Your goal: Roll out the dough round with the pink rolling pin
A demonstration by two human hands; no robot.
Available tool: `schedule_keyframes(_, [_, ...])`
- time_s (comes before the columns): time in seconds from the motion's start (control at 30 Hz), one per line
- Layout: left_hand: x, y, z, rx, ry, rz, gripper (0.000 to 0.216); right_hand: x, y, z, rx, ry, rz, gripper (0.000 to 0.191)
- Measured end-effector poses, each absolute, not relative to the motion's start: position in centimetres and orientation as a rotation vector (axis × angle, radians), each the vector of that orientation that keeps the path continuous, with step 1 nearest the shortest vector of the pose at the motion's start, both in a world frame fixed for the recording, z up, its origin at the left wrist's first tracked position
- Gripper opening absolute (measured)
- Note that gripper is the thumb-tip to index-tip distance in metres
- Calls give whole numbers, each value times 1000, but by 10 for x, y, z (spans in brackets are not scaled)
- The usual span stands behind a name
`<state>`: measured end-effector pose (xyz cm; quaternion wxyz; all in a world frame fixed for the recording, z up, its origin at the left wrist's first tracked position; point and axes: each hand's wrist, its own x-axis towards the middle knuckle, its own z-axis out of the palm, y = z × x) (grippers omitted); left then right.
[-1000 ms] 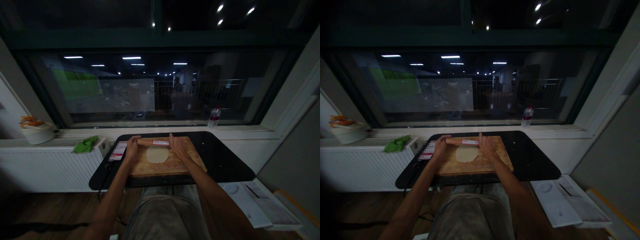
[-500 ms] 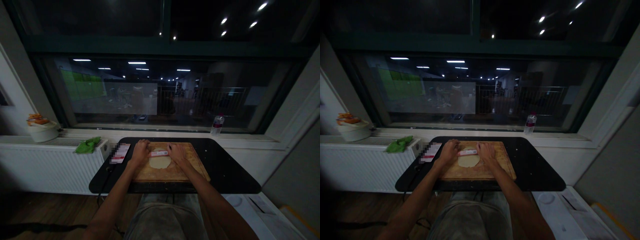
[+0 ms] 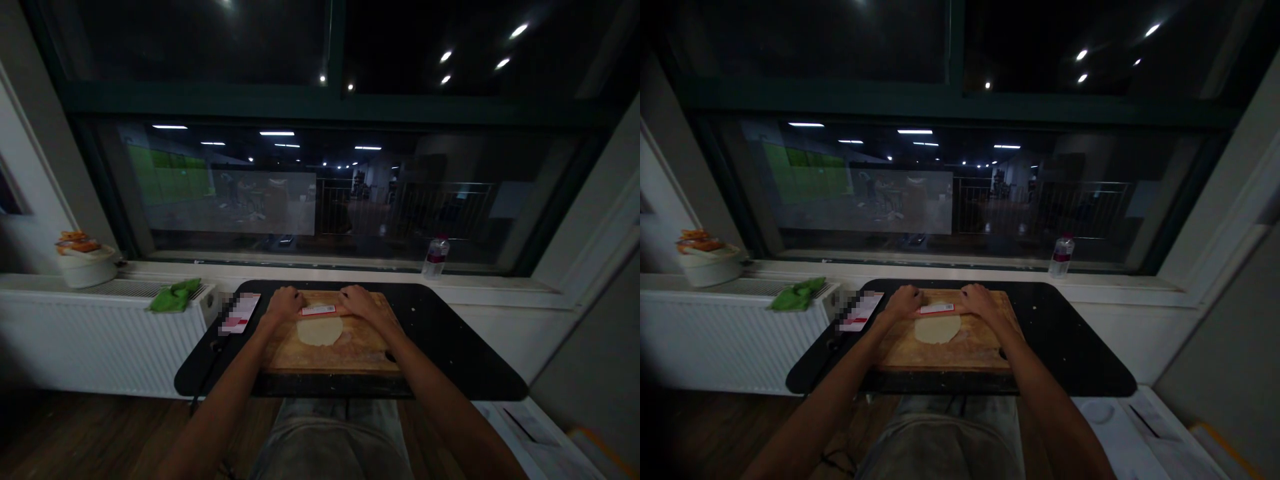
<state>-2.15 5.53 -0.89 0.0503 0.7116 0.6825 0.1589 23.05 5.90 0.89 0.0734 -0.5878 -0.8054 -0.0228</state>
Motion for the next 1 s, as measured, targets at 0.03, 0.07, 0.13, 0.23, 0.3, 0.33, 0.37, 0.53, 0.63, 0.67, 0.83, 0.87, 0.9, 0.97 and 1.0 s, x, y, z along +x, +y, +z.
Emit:
schedule_keyframes(0.03, [-21,55,-9,2184,2062,468,43,232,59,9,-1759,-2434,-75,38])
schedule_keyframes(0.07, [-20,54,-8,2206,2045,452,43,233,58,8,-1746,-2456,-76,36])
schedule_keyframes(0.13, [-18,49,-6,2243,2022,422,42,234,55,3,-1709,-2499,-76,34])
schedule_keyframes(0.23, [-15,35,-5,2237,2049,453,40,237,47,-4,-1668,-2540,-90,36])
schedule_keyframes(0.3, [-14,23,-7,2265,2040,523,38,239,40,-8,-1637,-2575,-133,36])
schedule_keyframes(0.33, [-15,17,-8,2318,2008,536,37,239,36,-10,-1620,-2591,-166,36])
schedule_keyframes(0.37, [-15,10,-10,2349,1997,529,36,239,32,-11,-1606,-2603,-203,36])
schedule_keyframes(0.53, [-14,-16,-11,2383,2042,511,46,238,11,-15,-1594,-2613,-305,37])
schedule_keyframes(0.63, [-12,-23,-6,2370,2071,462,47,235,2,-14,-1624,-2592,-290,39])
schedule_keyframes(0.67, [-11,-23,-5,2364,2081,438,48,234,0,-12,-1641,-2580,-279,40])
schedule_keyframes(0.83, [-7,-13,1,2313,2143,335,50,225,3,2,-1798,-2483,-193,45])
schedule_keyframes(0.87, [-6,-10,2,2302,2158,324,50,223,5,5,-1816,-2474,-177,45])
schedule_keyframes(0.9, [-6,-8,3,2293,2171,316,51,221,8,7,-1837,-2473,-154,45])
schedule_keyframes(0.97, [-7,-5,5,2282,2177,298,52,220,14,11,-1866,-2491,-128,46])
schedule_keyframes(1.0, [-7,-4,6,2298,2152,285,52,219,16,12,-1881,-2503,-103,48])
